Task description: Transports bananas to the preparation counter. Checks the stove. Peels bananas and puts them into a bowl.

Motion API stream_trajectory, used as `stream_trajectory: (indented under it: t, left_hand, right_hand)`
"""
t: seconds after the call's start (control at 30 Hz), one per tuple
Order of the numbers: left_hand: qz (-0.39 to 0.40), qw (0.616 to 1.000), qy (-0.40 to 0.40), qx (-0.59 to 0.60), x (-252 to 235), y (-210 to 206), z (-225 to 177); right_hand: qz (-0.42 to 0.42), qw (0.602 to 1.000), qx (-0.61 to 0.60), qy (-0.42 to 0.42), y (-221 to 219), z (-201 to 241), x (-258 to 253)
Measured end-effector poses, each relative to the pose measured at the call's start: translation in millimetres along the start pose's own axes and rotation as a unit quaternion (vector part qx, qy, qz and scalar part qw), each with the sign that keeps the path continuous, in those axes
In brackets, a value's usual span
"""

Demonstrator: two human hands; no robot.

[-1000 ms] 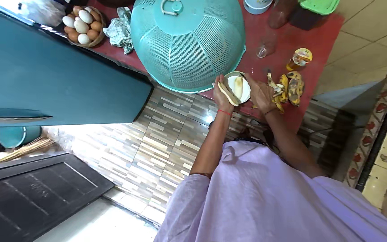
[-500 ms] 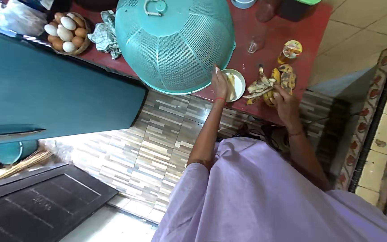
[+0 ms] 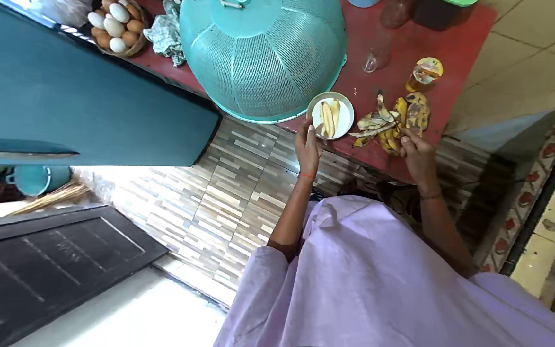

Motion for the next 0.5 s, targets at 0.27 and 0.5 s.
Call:
stream_trajectory:
  t: [0.27, 0.5]
  left_hand:
    - [-0.071, 0.991, 0.110, -0.001, 74, 27, 40]
    - [-0.069, 0.986, 0.150, 0.014, 87, 39, 45]
  right_hand:
    - [0.059, 0.997, 0.013, 0.043, -5, -15, -10]
    - [0.055, 0.995, 0.035, 0.075, -13, -19, 12]
Point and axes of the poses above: each hand's wrist, its own x-axis away from the middle knuckle, its own y-axis out of the back of the hand, z = x × y, the point moved 2 cm from there along -x, towards the middle knuckle, and after that the axes turned 10 degrees about y, right-handed, at the moved point
